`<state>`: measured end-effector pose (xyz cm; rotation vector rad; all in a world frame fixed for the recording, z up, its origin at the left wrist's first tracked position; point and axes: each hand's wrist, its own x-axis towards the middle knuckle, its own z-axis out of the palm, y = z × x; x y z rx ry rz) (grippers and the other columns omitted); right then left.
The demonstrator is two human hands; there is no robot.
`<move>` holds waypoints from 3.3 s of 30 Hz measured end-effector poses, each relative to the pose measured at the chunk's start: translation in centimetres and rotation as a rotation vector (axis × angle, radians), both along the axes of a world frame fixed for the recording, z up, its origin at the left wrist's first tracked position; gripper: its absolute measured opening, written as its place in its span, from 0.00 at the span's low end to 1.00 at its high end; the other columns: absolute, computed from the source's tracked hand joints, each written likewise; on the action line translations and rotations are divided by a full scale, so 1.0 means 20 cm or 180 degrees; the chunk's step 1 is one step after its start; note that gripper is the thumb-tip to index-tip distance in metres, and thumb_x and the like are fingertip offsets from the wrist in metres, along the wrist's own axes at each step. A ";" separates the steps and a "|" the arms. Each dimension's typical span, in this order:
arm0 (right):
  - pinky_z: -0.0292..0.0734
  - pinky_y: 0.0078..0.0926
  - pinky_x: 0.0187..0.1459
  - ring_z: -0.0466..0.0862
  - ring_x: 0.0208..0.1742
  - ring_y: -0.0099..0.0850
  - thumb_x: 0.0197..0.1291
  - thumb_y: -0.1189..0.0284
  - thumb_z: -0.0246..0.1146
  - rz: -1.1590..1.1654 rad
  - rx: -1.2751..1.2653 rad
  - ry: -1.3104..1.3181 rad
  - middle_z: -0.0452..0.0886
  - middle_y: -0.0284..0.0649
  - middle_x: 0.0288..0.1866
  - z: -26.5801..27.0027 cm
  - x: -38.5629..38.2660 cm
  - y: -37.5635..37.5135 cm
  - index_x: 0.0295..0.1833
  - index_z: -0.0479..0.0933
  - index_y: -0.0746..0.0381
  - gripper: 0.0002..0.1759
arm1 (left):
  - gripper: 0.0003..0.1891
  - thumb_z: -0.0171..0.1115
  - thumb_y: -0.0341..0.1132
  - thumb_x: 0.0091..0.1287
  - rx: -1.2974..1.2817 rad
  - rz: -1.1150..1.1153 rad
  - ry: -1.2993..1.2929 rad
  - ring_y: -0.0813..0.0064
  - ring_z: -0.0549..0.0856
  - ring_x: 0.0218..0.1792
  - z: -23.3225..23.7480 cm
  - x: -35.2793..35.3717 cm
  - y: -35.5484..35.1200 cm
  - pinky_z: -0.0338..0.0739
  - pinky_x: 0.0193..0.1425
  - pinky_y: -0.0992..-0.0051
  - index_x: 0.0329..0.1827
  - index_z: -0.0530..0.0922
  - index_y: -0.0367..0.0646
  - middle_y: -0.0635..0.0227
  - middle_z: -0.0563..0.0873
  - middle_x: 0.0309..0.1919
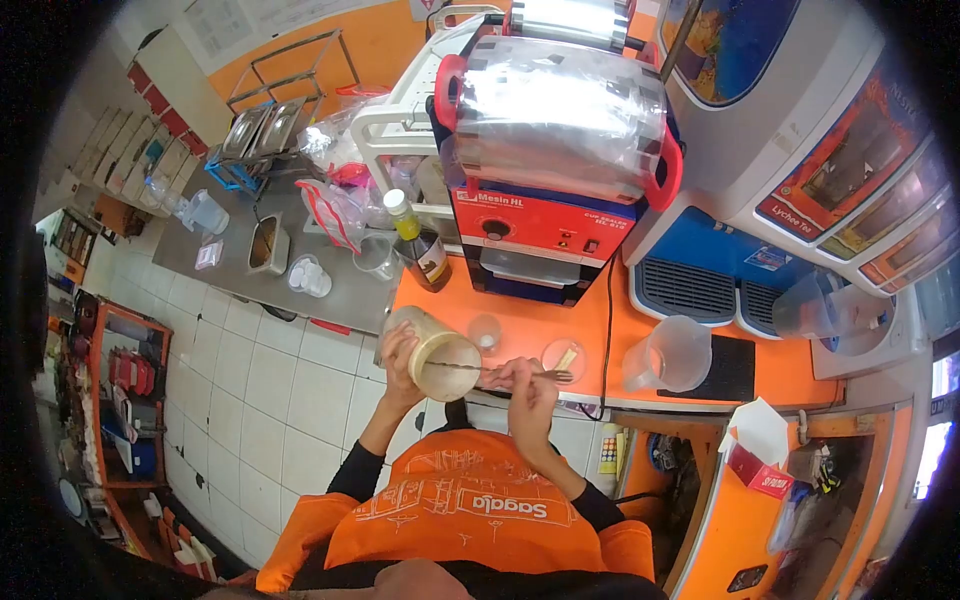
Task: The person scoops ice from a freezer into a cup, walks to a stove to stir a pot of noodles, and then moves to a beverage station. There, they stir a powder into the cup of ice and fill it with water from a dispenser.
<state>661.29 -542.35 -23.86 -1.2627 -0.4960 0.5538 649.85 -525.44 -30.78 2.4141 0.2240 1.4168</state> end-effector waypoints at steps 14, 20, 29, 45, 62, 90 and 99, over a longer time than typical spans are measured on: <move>0.78 0.21 0.35 0.81 0.30 0.29 0.70 0.67 0.48 -0.0702 0.0301 0.0813 0.72 0.37 0.29 0.00 0.26 -0.10 0.33 0.67 0.66 0.14 | 0.46 0.78 0.39 0.37 -0.0639 0.0700 0.0481 0.52 0.68 0.57 0.02 0.00 -0.06 0.64 0.60 0.56 0.62 0.62 0.40 0.54 0.67 0.54; 0.77 0.23 0.36 0.81 0.29 0.30 0.71 0.67 0.45 -0.1240 0.0209 0.0306 0.73 0.40 0.28 0.02 0.32 -0.18 0.31 0.65 0.67 0.17 | 0.48 0.78 0.38 0.34 -0.0946 0.1116 0.0687 0.53 0.66 0.59 -0.01 -0.03 -0.05 0.61 0.62 0.56 0.62 0.62 0.39 0.54 0.68 0.57; 0.76 0.26 0.36 0.81 0.33 0.34 0.67 0.79 0.45 -0.0319 -0.0175 -0.3029 0.75 0.47 0.29 0.02 0.15 -0.21 0.30 0.69 0.71 0.12 | 0.48 0.77 0.34 0.33 -0.1155 0.1165 0.0697 0.53 0.64 0.60 0.01 -0.04 -0.03 0.61 0.62 0.57 0.62 0.62 0.40 0.54 0.66 0.58; 0.76 0.25 0.35 0.79 0.35 0.37 0.61 0.84 0.50 0.0262 -0.0047 -0.2647 0.75 0.46 0.31 0.06 -0.05 -0.03 0.33 0.70 0.72 0.05 | 0.30 0.69 0.32 0.48 0.0423 -0.0290 -0.0024 0.49 0.71 0.59 0.02 -0.01 -0.04 0.64 0.58 0.51 0.57 0.67 0.49 0.60 0.70 0.51; 0.77 0.18 0.33 0.79 0.26 0.25 0.70 0.65 0.48 -0.0831 0.0166 0.0813 0.73 0.37 0.26 -0.03 0.21 -0.05 0.31 0.65 0.63 0.15 | 0.45 0.78 0.40 0.39 -0.0465 0.0606 0.0193 0.51 0.67 0.59 -0.02 -0.01 -0.04 0.65 0.62 0.55 0.62 0.62 0.40 0.53 0.65 0.55; 0.76 0.27 0.36 0.79 0.29 0.34 0.67 0.77 0.46 -0.0217 0.0145 -0.3150 0.78 0.46 0.32 0.03 0.00 -0.10 0.32 0.70 0.68 0.11 | 0.46 0.78 0.38 0.38 -0.0229 0.0131 0.0325 0.49 0.69 0.58 -0.07 -0.04 0.01 0.65 0.59 0.54 0.61 0.61 0.42 0.55 0.67 0.54; 0.76 0.25 0.33 0.78 0.29 0.28 0.71 0.70 0.44 -0.0355 0.0218 -0.0092 0.71 0.39 0.28 -0.08 -0.07 0.04 0.32 0.66 0.67 0.15 | 0.35 0.72 0.36 0.46 0.0185 -0.0187 0.0133 0.50 0.71 0.58 -0.02 0.00 -0.01 0.64 0.59 0.51 0.59 0.65 0.47 0.58 0.70 0.51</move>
